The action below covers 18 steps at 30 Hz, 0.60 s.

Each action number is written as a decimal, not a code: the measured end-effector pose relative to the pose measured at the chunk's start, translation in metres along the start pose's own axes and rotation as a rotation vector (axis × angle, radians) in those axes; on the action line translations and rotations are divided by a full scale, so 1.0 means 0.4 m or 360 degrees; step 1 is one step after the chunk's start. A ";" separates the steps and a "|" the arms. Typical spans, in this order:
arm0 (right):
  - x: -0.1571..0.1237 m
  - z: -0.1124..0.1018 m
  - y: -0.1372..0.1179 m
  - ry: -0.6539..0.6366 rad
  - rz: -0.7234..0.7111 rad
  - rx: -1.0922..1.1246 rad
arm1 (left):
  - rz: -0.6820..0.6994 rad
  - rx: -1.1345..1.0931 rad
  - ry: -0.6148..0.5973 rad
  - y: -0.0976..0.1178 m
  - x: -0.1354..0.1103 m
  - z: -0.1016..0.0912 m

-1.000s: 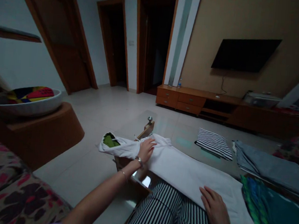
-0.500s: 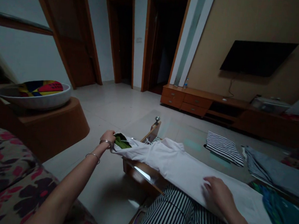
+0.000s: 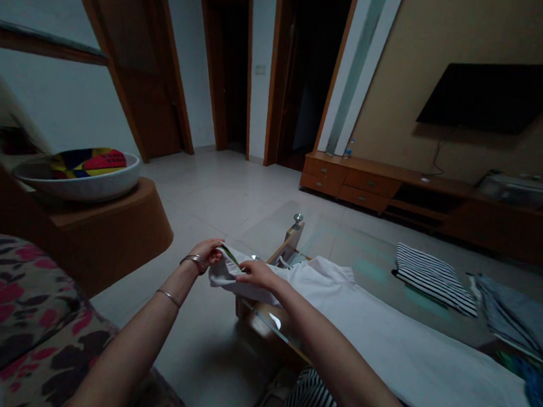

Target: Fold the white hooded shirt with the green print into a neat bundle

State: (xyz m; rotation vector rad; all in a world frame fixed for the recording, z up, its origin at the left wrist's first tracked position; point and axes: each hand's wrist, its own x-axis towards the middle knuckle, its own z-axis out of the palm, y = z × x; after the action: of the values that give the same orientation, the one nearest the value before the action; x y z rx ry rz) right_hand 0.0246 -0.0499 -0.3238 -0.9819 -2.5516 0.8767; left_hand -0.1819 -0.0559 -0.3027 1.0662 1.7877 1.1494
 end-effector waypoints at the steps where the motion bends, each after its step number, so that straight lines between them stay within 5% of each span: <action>1: 0.009 0.006 0.005 -0.0015 0.0062 0.0027 | 0.0002 -0.0044 0.0016 -0.008 0.005 0.001; 10: 0.041 0.000 0.075 0.0297 0.0486 0.0701 | 0.0111 0.0006 0.0093 -0.129 0.033 0.014; 18: 0.078 0.011 0.043 -0.0094 0.0437 0.0235 | 0.0208 0.0486 0.0122 -0.201 0.023 0.030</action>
State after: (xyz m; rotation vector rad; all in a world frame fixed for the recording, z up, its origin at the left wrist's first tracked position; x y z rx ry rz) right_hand 0.0084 -0.0206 -0.3370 -1.2961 -2.3921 1.1648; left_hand -0.1943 -0.0639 -0.3833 1.3488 2.0242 1.0250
